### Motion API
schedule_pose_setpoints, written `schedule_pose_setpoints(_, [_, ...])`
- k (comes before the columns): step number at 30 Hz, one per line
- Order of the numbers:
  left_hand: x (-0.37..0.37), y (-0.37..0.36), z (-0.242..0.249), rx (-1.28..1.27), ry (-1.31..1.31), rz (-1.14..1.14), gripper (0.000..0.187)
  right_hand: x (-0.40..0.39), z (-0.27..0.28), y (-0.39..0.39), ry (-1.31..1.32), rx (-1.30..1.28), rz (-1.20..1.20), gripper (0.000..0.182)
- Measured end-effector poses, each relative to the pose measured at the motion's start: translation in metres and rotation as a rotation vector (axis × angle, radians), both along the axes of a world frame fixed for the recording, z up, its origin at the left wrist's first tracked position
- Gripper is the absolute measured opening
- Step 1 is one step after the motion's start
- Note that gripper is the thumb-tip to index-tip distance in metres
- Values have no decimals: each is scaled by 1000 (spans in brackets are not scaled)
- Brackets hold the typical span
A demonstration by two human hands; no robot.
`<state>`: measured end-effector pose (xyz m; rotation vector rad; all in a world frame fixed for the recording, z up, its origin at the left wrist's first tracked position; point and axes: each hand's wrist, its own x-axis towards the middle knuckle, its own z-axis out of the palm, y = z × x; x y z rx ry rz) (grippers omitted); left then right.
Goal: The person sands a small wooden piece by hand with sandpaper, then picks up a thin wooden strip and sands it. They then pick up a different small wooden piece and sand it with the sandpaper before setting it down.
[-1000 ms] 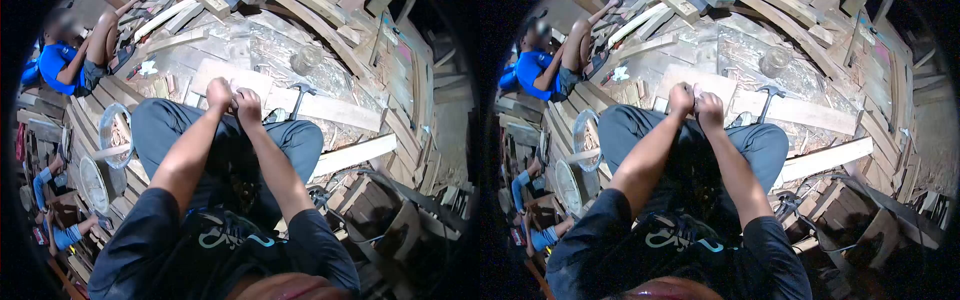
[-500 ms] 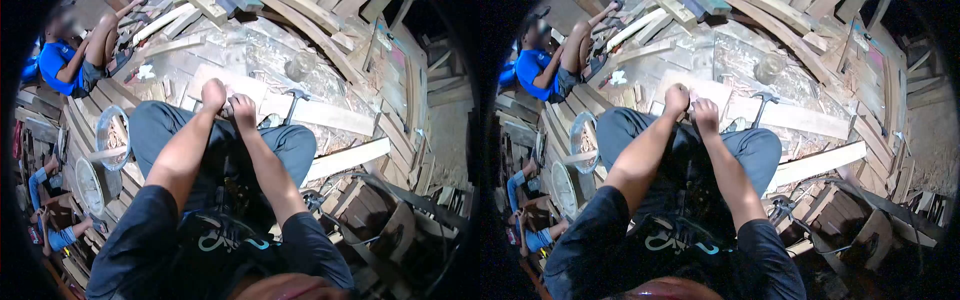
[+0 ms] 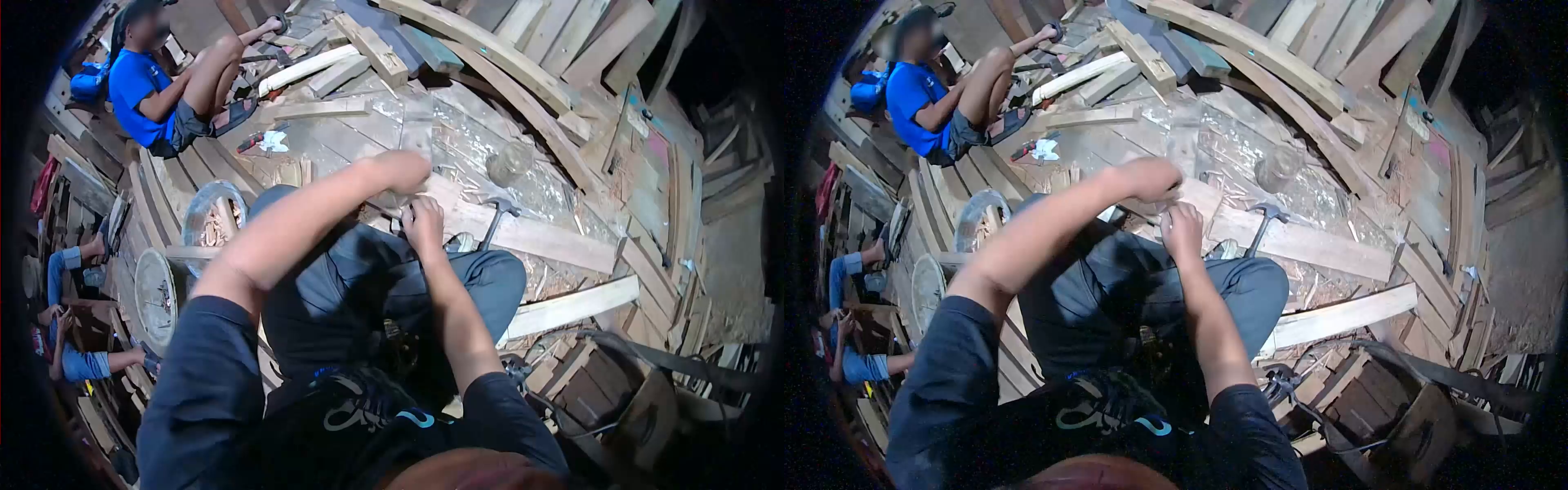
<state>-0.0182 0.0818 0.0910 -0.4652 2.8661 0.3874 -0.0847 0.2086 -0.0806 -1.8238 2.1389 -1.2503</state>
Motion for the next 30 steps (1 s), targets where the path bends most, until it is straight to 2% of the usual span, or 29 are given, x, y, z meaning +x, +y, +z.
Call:
schedule_pose_setpoints(3, [-51, 37, 118, -192, 154, -239, 34, 1, 0, -1, -26, -34, 1, 35])
schedule_pose_setpoints(4, [-65, 57, 152, -262, 230, -326, 22, -1, 3, -1, 1, 36, 7, 36])
schedule_pose_setpoints(5, [-80, 78, 191, -319, 134, -441, 21, 0, -6, -4, 25, -73, -5, 37])
schedule_pose_setpoints(7, [-100, 114, 236, -392, 353, -657, 19, 4, 3, 1, -44, -18, 9, 35])
schedule_pose_setpoints(9, [-109, 152, 275, -405, 368, -707, 17, 2, -10, -3, -5, 15, -17, 29])
schedule_pose_setpoints(11, [-110, 183, 313, -444, 411, -834, 17, 1, -22, -7, 120, 45, -31, 33])
schedule_pose_setpoints(13, [-108, 208, 340, -503, 406, -900, 18, 6, -6, -3, -100, -255, -5, 42])
schedule_pose_setpoints(15, [-105, 220, 355, -542, 389, -928, 18, 8, -2, -2, -30, -313, -53, 38])
schedule_pose_setpoints(18, [-102, 230, 367, -580, 373, -951, 19, 6, -8, -4, -46, -199, 3, 33])
schedule_pose_setpoints(21, [-98, 237, 375, -605, 364, -959, 19, 5, -7, -3, 12, -204, -22, 27])
schedule_pose_setpoints(23, [-97, 240, 378, -620, 357, -959, 20, 4, -16, -1, 108, -175, -41, 34])
schedule_pose_setpoints(24, [-97, 241, 379, -625, 353, -960, 20, 3, -16, -2, 124, -297, -23, 44])
schedule_pose_setpoints(27, [-95, 244, 380, -639, 342, -964, 20, 2, -15, -1, 127, -345, -59, 50])
schedule_pose_setpoints(28, [-96, 244, 381, -641, 341, -964, 21, 5, -15, -2, 103, -249, -97, 45])
schedule_pose_setpoints(30, [-97, 239, 380, -635, 338, -957, 21, 6, -10, 2, 19, -226, -33, 43])
